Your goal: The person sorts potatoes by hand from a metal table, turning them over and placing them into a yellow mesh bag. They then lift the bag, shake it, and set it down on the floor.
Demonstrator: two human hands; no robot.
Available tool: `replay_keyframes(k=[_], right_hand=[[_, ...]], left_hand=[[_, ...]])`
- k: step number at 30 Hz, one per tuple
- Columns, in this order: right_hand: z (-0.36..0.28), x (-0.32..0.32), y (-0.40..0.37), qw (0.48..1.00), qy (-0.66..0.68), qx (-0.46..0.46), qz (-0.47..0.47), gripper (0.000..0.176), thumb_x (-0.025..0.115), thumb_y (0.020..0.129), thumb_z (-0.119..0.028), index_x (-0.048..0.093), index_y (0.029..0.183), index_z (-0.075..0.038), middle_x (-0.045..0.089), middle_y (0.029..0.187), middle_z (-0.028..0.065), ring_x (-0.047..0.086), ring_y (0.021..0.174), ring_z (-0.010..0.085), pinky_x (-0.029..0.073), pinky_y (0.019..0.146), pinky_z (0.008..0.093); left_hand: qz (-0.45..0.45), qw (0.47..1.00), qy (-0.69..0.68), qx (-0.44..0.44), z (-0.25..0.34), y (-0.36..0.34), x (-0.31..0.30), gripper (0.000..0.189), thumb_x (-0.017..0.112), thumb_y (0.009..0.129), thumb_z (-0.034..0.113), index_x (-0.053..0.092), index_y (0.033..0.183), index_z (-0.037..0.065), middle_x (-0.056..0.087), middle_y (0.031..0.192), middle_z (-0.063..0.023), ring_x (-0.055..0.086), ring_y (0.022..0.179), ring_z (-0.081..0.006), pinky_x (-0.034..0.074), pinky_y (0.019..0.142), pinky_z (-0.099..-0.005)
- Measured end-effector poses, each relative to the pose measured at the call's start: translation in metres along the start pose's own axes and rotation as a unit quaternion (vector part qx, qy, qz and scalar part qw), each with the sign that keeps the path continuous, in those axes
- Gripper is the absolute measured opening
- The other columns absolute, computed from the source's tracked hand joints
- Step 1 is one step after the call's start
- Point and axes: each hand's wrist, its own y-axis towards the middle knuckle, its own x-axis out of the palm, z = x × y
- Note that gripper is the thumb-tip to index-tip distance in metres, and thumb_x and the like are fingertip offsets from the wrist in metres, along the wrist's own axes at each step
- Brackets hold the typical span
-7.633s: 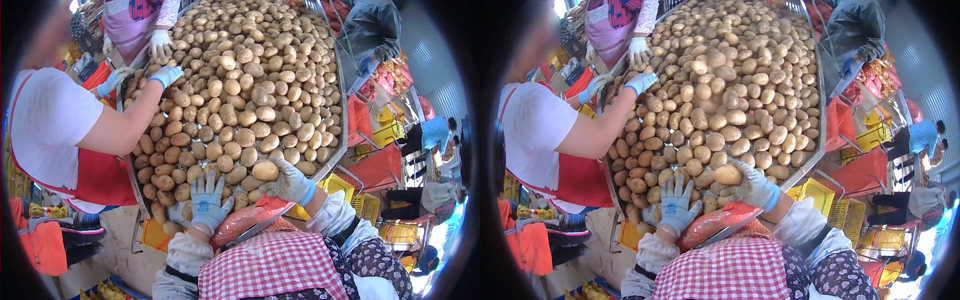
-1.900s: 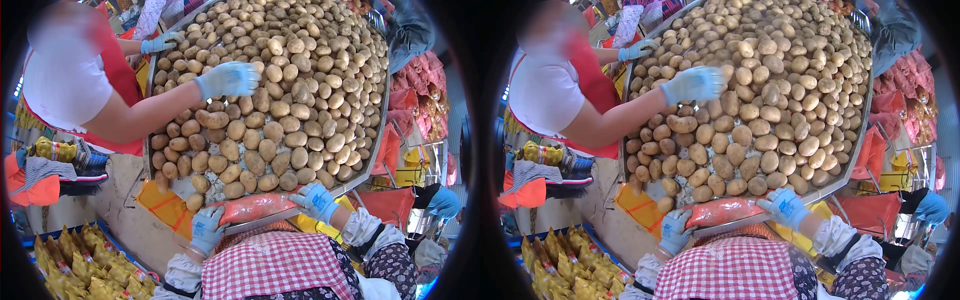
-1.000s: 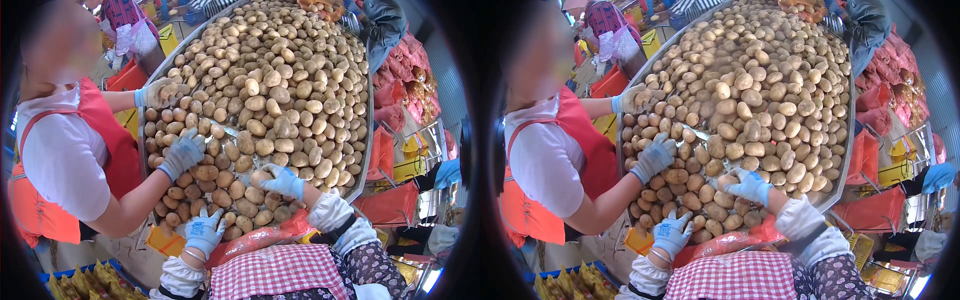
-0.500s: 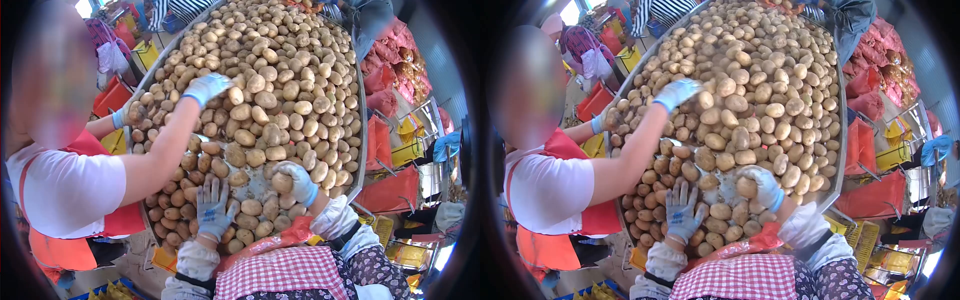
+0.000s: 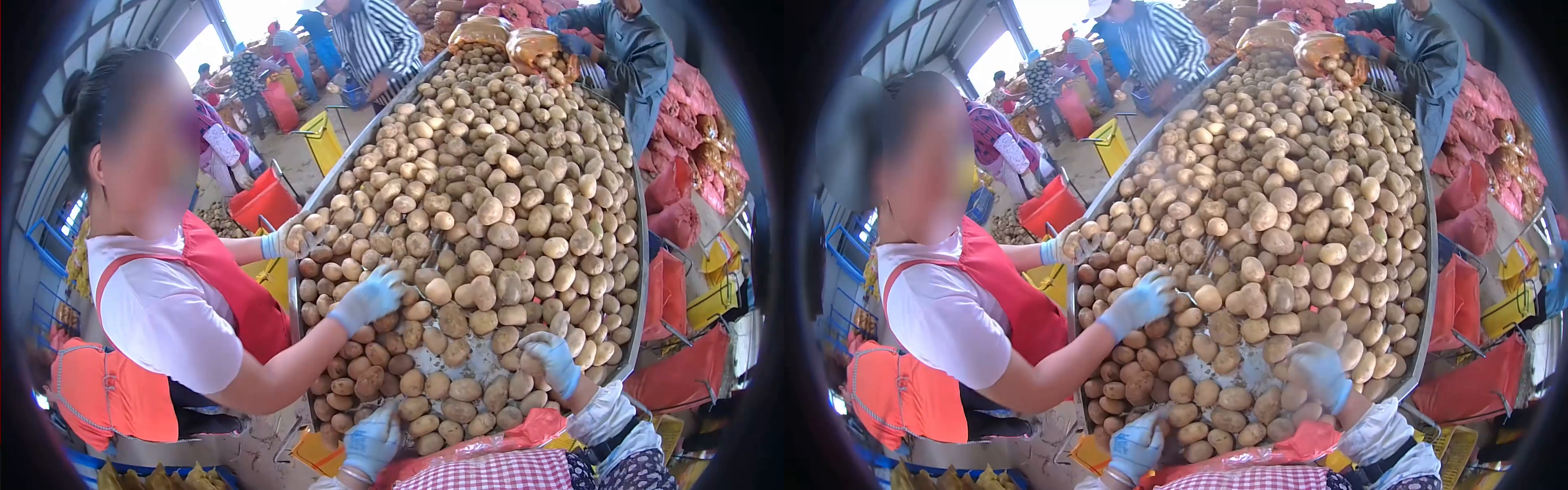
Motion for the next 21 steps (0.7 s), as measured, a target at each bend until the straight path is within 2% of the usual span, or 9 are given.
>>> replay_keyframes(k=[1, 5, 6, 7, 8, 11, 16, 19, 21], right_hand=[[-0.013, 0.005, -0.001, 0.947, 0.308, 0.087, 0.016, 0.025, 0.055, 0.091, -0.026, 0.063, 0.1, -0.004, 0.065, 0.101, 0.0109, 0.063, 0.09, 0.0254, 0.054, 0.069, 0.0346], [-0.052, 0.056, -0.001, 0.893, 0.391, 0.205, -0.09, 0.037, 0.051, 0.096, -0.029, 0.055, 0.119, -0.002, 0.064, 0.106, 0.01, 0.062, 0.094, 0.0214, 0.053, 0.073, 0.033], [-0.044, 0.068, 0.0, 0.929, 0.341, 0.119, -0.086, 0.037, 0.051, 0.095, -0.027, 0.052, 0.122, -0.002, 0.063, 0.107, 0.01, 0.062, 0.094, 0.0215, 0.053, 0.074, 0.0328], [-0.037, 0.08, 0.001, 0.955, 0.288, 0.034, -0.07, 0.038, 0.051, 0.095, -0.024, 0.05, 0.126, -0.002, 0.063, 0.108, 0.0101, 0.062, 0.094, 0.0216, 0.053, 0.075, 0.0325], [-0.04, 0.09, 0.009, 0.871, 0.466, 0.155, -0.02, 0.034, 0.051, 0.094, -0.022, 0.053, 0.122, -0.001, 0.065, 0.104, 0.0104, 0.063, 0.091, 0.022, 0.054, 0.075, 0.0327], [-0.055, 0.068, 0.004, 0.901, 0.399, 0.166, -0.031, 0.026, 0.053, 0.091, -0.015, 0.058, 0.111, -0.001, 0.065, 0.099, 0.0123, 0.065, 0.086, 0.0231, 0.054, 0.073, 0.0341], [-0.025, 0.041, -0.004, 0.885, 0.44, 0.144, -0.048, 0.025, 0.057, 0.087, -0.014, 0.059, 0.107, 0.0, 0.064, 0.1, 0.0138, 0.065, 0.089, 0.0229, 0.055, 0.076, 0.0342], [-0.039, 0.038, -0.019, 0.992, 0.005, -0.125, 0.02, 0.021, 0.057, 0.088, -0.01, 0.055, 0.107, -0.002, 0.063, 0.101, 0.0153, 0.066, 0.09, 0.0289, 0.057, 0.077, 0.0401], [-0.04, 0.038, -0.024, 0.993, 0.088, -0.055, 0.063, 0.025, 0.057, 0.09, -0.017, 0.054, 0.109, -0.002, 0.063, 0.104, 0.0155, 0.066, 0.091, 0.0301, 0.057, 0.078, 0.0412]], left_hand=[[0.124, 0.981, 0.023, 0.148, 0.001, 0.009, 0.008, 0.038, 0.056, 0.09, 0.024, 0.056, 0.124, 0.007, 0.066, 0.106, -0.0177, 0.065, 0.095, -0.0326, 0.052, 0.083, -0.037], [0.01, 0.929, -0.265, 0.257, 0.069, 0.06, 0.033, 0.072, 0.068, 0.083, 0.029, 0.037, 0.14, -0.001, 0.037, 0.141, -0.0293, 0.032, 0.136, -0.0378, 0.029, 0.111, -0.0414], [-0.036, 0.936, -0.21, 0.279, 0.081, 0.074, 0.041, 0.081, 0.07, 0.081, 0.03, 0.029, 0.143, -0.003, 0.027, 0.146, -0.0303, 0.021, 0.14, -0.0411, 0.02, 0.115, -0.0439], [0.033, 0.945, -0.202, 0.255, 0.09, 0.079, 0.053, 0.081, 0.067, 0.081, 0.035, 0.031, 0.142, -0.002, 0.029, 0.146, -0.0289, 0.025, 0.139, -0.0414, 0.021, 0.114, -0.045], [0.036, 0.945, -0.202, 0.254, 0.092, 0.087, 0.057, 0.081, 0.067, 0.081, 0.035, 0.031, 0.142, -0.002, 0.029, 0.146, -0.0289, 0.025, 0.139, -0.0414, 0.021, 0.114, -0.045], [0.08, 0.912, -0.075, 0.396, 0.086, 0.11, 0.061, 0.076, 0.063, 0.08, 0.046, 0.039, 0.139, 0.005, 0.034, 0.144, -0.0233, 0.033, 0.133, -0.0417, 0.024, 0.112, -0.0499], [0.175, 0.947, 0.171, 0.207, 0.028, 0.144, 0.042, 0.068, 0.059, 0.082, 0.044, 0.042, 0.139, 0.012, 0.037, 0.142, -0.0222, 0.033, 0.131, -0.0425, 0.02, 0.11, -0.0539], [0.153, 0.952, 0.191, 0.182, -0.001, 0.12, 0.045, 0.068, 0.058, 0.083, 0.046, 0.042, 0.139, 0.012, 0.034, 0.145, -0.022, 0.03, 0.133, -0.0427, 0.017, 0.111, -0.0542], [0.131, 0.95, 0.213, 0.188, -0.013, 0.094, 0.047, 0.069, 0.058, 0.082, 0.047, 0.043, 0.14, 0.012, 0.032, 0.146, -0.0221, 0.028, 0.135, -0.0431, 0.016, 0.112, -0.0547]])
